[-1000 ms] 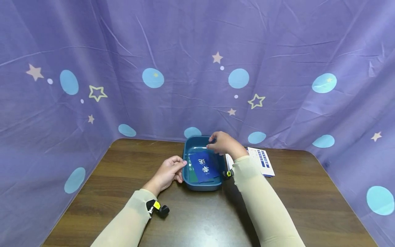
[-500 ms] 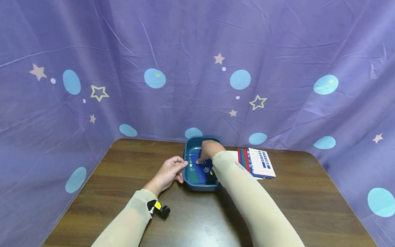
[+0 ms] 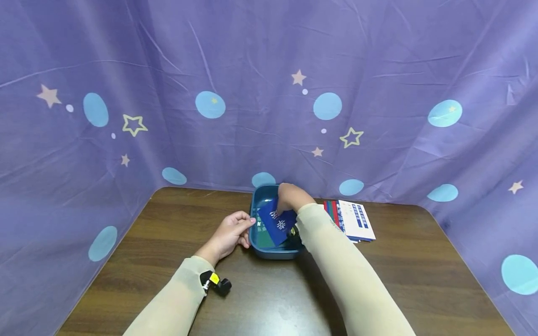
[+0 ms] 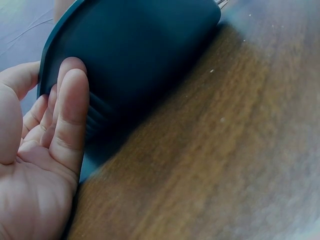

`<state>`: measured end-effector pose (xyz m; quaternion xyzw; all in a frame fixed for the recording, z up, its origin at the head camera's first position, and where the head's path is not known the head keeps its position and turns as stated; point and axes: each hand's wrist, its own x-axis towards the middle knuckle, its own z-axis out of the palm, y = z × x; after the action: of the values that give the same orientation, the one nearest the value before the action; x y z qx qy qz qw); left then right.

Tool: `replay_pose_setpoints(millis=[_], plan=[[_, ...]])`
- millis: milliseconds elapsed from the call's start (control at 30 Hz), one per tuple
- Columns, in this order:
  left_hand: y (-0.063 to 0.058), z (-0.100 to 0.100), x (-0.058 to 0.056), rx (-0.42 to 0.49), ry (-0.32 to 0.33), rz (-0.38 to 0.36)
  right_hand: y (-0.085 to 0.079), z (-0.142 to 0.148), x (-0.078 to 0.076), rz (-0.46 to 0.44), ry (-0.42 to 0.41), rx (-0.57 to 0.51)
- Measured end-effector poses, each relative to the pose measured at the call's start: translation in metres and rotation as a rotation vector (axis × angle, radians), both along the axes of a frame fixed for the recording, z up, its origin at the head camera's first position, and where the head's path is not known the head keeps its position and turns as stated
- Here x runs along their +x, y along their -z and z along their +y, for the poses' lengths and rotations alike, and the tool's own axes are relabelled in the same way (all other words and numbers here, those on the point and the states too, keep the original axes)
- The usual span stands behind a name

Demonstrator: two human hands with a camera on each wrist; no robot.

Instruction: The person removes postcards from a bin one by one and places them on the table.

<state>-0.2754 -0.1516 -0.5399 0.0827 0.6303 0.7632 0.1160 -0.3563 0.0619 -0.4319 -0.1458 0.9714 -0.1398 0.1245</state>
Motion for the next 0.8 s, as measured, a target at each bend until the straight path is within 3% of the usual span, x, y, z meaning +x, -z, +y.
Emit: replay_pose_setpoints(millis=[167,300,567,800], plan=[[0.001,-0.001,0.000,-0.006,0.005,-0.005,-0.011,0.015,-0.004,-0.093,-0.002,-0.202],[0.003,-0.001,-0.001,0.003,0.012,-0.002,-0.017,0.032,-0.002,-0.119,0.035,-0.378],[0.002,0.000,-0.001,0.003,0.014,-0.001,-0.018,0.082,0.006,-0.035,0.080,-0.587],[0.001,0.000,-0.002,-0.007,0.012,-0.003,-0.011,0.130,0.013,0.025,0.192,-0.702]])
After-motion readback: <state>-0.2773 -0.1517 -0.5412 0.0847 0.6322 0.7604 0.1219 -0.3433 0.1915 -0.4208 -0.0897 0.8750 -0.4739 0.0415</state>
